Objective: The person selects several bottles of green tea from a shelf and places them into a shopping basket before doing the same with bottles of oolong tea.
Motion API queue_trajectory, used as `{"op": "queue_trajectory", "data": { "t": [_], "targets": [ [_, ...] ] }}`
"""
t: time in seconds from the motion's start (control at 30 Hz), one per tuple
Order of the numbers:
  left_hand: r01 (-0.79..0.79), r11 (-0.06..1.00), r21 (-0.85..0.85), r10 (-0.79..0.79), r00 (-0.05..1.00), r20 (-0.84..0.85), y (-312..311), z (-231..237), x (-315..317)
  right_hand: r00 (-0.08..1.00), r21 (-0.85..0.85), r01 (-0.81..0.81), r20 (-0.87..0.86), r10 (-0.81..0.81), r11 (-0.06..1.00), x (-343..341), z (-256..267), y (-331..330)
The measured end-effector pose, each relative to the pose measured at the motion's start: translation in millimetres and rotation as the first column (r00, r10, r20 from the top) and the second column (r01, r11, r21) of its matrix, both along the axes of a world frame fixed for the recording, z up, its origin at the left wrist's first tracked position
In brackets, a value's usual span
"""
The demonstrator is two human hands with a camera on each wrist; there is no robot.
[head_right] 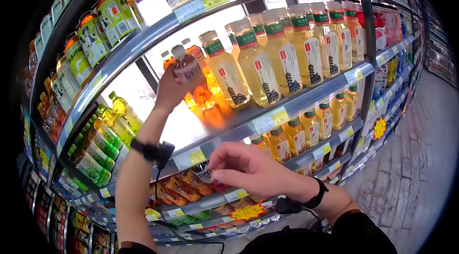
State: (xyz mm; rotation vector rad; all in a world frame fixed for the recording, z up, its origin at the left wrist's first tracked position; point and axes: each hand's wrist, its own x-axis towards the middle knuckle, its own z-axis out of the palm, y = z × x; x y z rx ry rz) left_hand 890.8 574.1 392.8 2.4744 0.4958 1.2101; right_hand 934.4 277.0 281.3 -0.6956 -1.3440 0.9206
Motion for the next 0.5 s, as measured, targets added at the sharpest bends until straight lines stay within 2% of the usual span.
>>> {"op": "queue_trajectory", "data": {
  "t": [0.03, 0.1, 0.13, 0.17, 0.23, 0.27, 0.33, 0.4, 0.43, 0.47, 0.5],
  "targets": [
    [0.002, 0.995, 0.098, -0.001, 1.000, -0.009, -40, 2, -22, 0.996, 0.034, 0.070, 0.047, -0.072, 0.997, 3, 2, -1],
    [0.028, 0.971, 0.238, -0.031, 0.999, 0.008, -82, -6, -55, 0.921, 0.228, 0.273, 0.218, -0.322, 0.935, 10, 8, -3],
    [0.012, 0.884, 0.467, -0.046, 0.997, 0.062, -93, -13, -70, 0.849, 0.325, 0.353, 0.282, -0.447, 0.877, 11, 8, -3],
    [0.019, 0.844, 0.536, -0.052, 0.998, 0.046, -104, -17, -85, 0.803, 0.414, 0.405, 0.265, -0.533, 0.815, 13, 4, 1],
    [0.201, 0.925, 0.323, -0.211, 0.977, -0.004, -133, -26, -113, 0.693, 0.527, 0.486, 0.253, -0.675, 0.697, 11, 12, 1],
    [0.299, 0.953, 0.053, -0.303, 0.948, 0.099, -150, -30, -123, 0.634, 0.577, 0.515, 0.241, -0.735, 0.634, 9, 16, 3],
    [0.287, 0.956, 0.068, -0.277, 0.953, -0.121, -178, -13, -145, 0.610, 0.629, 0.464, 0.284, -0.740, 0.624, 6, 22, 8],
    [0.434, 0.896, -0.094, -0.444, 0.878, -0.179, -193, -6, -148, 0.665, 0.585, 0.375, 0.371, -0.648, 0.719, 4, 26, 8],
    [0.491, 0.774, -0.400, -0.558, 0.827, -0.065, -196, -7, -147, 0.724, 0.507, 0.306, 0.426, -0.543, 0.806, 4, 27, 5],
    [0.466, 0.865, -0.189, -0.497, 0.846, -0.193, -194, -11, -144, 0.772, 0.423, 0.232, 0.468, -0.431, 0.876, 4, 28, 3],
    [0.481, 0.846, -0.231, -0.528, 0.817, -0.233, -194, -5, -144, 0.820, 0.392, 0.217, 0.423, -0.385, 0.894, 3, 21, 3]
  ]
}}
